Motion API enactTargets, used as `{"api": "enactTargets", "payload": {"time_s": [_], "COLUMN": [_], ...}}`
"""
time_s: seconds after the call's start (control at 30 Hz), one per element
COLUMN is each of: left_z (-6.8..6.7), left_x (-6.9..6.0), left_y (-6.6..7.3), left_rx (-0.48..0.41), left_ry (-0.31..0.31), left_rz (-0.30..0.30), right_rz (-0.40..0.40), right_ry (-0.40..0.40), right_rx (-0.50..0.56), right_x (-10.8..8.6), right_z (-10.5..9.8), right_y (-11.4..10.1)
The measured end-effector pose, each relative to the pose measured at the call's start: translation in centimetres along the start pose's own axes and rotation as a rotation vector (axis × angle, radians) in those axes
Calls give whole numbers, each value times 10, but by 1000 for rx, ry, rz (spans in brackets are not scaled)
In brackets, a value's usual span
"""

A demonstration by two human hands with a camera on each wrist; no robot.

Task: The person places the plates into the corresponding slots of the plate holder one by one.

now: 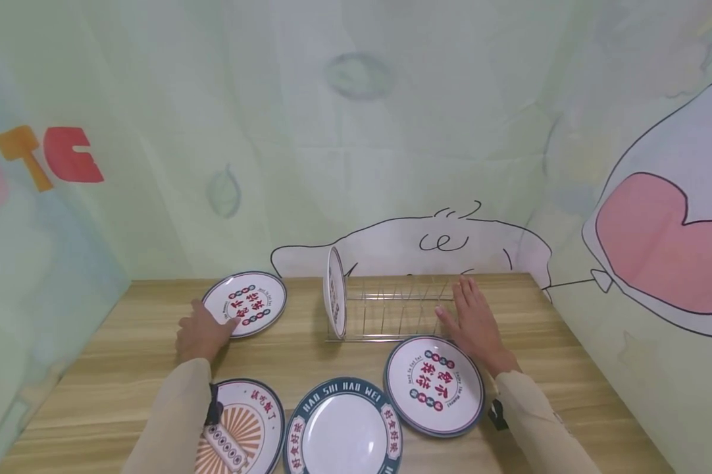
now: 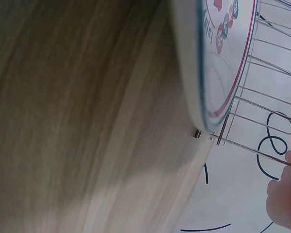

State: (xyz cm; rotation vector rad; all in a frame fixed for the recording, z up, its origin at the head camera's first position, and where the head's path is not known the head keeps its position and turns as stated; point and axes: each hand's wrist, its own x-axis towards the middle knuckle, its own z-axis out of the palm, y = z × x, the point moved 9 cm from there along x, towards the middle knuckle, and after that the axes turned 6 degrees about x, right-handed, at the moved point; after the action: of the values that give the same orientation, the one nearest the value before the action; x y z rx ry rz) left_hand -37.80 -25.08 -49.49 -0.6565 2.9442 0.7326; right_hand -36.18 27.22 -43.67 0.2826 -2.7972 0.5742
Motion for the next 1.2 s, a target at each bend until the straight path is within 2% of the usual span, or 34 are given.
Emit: {"api": "enactTargets", "payload": {"time_s": [0.33, 0.5, 0.77, 0.93, 1.2], "left_z": [0, 3, 10, 8, 9], "left_x": [-1, 1, 10, 12, 10], "left_y": [3, 1, -10, -11, -8], "left_rx": [-90, -163, -292, -362, -529], "left_ry": [29, 13, -4, 8, -41], "left_rz": [-16, -63, -148, -138, -126], "right_rz": [-4, 3, -1, -2, 6], "right_ry": [3, -9, 3, 5, -2], "right_rx": [6, 11, 7, -5, 0], "right_x": [0, 0, 0, 1, 0], "right_z": [-1, 0, -3, -3, -4], "right_y": [-3, -3, -6, -6, -5]}}
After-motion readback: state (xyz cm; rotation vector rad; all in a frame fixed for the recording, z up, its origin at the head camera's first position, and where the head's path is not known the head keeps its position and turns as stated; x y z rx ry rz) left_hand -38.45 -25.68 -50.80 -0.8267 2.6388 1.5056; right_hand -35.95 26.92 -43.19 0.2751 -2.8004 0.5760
